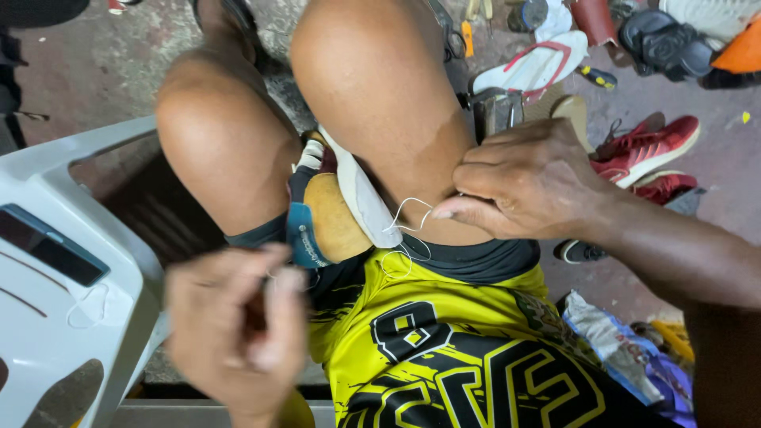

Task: The person sits on the floor and sews the sole of a sneaker using a needle and white thread. They repeatedly push the needle through the shoe's sole and pull the thread tight to secure the stitching.

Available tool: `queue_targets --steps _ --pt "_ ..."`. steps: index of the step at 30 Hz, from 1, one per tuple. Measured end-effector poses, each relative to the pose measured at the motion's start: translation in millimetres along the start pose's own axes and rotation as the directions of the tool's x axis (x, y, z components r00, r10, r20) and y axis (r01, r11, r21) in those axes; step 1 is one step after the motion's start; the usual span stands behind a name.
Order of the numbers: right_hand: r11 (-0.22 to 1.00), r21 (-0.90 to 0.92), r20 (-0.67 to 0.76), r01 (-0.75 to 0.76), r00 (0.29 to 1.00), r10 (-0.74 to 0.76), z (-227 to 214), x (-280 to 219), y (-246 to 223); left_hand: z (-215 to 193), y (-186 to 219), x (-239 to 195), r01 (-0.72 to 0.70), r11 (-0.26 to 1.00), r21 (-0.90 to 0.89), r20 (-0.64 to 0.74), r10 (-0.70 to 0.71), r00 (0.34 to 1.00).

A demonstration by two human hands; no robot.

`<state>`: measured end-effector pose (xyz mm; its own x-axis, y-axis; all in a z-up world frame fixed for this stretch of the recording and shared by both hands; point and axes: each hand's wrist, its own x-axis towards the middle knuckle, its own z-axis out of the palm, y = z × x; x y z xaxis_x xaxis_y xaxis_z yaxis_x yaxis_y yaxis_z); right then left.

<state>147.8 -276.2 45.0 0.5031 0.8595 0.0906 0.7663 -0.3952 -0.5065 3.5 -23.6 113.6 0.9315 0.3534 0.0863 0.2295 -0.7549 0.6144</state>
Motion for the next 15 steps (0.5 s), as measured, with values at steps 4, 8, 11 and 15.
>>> queue_targets --steps 4,8,11,15 --pt "1.000 0.011 -0.009 -0.014 1.000 0.014 -1 0 -9 27 22 -7 -0.338 0.937 -0.086 0.084 0.345 0.935" --pt "0.998 0.048 -0.031 -0.028 0.999 0.030 -4 1 -15 45 27 8 -0.414 0.909 -0.042 0.133 0.415 0.900" --pt "0.975 0.203 -0.007 0.087 0.996 -0.088 -2 4 -16 41 18 14 -0.318 0.912 -0.258 0.167 0.367 0.915" --pt "0.909 0.393 -0.059 0.141 0.990 -0.128 11 8 -29 38 6 15 -0.158 0.887 -0.434 0.198 0.265 0.944"
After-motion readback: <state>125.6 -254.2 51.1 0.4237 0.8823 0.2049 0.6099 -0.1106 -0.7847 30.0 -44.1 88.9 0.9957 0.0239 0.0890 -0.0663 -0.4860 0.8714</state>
